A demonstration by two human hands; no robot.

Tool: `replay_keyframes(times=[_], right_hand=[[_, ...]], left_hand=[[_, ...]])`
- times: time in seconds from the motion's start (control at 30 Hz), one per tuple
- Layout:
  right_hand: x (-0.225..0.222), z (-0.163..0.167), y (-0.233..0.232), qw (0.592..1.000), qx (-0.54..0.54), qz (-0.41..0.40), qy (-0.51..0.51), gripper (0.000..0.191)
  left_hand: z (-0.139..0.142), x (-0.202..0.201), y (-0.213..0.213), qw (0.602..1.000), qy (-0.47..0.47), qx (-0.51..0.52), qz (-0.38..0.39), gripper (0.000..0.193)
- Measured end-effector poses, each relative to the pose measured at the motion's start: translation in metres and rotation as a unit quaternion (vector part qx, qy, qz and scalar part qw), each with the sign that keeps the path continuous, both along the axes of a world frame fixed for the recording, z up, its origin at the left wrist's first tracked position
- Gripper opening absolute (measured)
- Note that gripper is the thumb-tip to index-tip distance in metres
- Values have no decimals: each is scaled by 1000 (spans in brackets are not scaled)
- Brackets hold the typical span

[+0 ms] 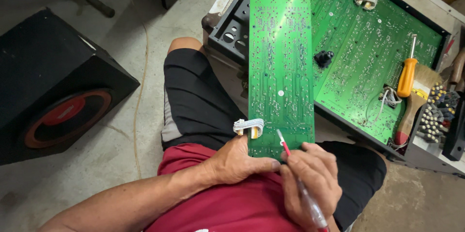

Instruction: The person sits with a green circuit board resting on their lap and uses a soldering iron to work on its solder joints, holding the board steady with one hand while applying the iron with the other. They reposition the board and continue soldering along the board, working near a ribbon cable connector.

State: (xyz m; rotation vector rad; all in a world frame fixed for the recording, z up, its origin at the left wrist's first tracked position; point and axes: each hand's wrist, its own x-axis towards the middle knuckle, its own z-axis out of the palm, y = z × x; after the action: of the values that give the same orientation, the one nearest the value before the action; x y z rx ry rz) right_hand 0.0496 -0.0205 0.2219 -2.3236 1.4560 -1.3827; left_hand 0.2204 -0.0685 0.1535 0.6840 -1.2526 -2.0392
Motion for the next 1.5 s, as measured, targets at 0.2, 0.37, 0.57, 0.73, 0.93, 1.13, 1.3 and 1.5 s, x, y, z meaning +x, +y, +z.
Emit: replay_keyframes(times=[0.2, 0.37, 0.57, 0.73, 0.93, 1.13, 1.3, 1.5], right_hand=[[-2, -8, 9, 998, 42, -18, -51, 22], [-6, -7, 14, 996, 58, -11, -71, 18], [-5, -2, 14, 997, 52, -40, -36, 19], [-2, 3, 11, 995, 62, -25, -72, 18], [-8, 7, 9, 993, 84, -17, -86, 16], [-21, 1, 5, 966, 129, -96, -204, 12], [-17, 0, 9, 936, 179, -126, -274, 18], [13, -6, 17, 973, 181, -85, -118, 20]], left_hand=[[2, -3, 2, 1000, 26, 16, 2, 38], [2, -4, 5, 1000, -3, 13, 2, 41], [0, -5, 6, 1000, 24, 12, 1, 40], [4, -4, 5, 1000, 17, -23, 6, 37], [11, -4, 2, 999, -48, 14, 6, 34], [9, 0, 2, 996, -10, 84, -18, 34], [7, 5, 4, 999, -10, 41, -9, 35], [5, 11, 6, 999, -18, -25, 19, 36]])
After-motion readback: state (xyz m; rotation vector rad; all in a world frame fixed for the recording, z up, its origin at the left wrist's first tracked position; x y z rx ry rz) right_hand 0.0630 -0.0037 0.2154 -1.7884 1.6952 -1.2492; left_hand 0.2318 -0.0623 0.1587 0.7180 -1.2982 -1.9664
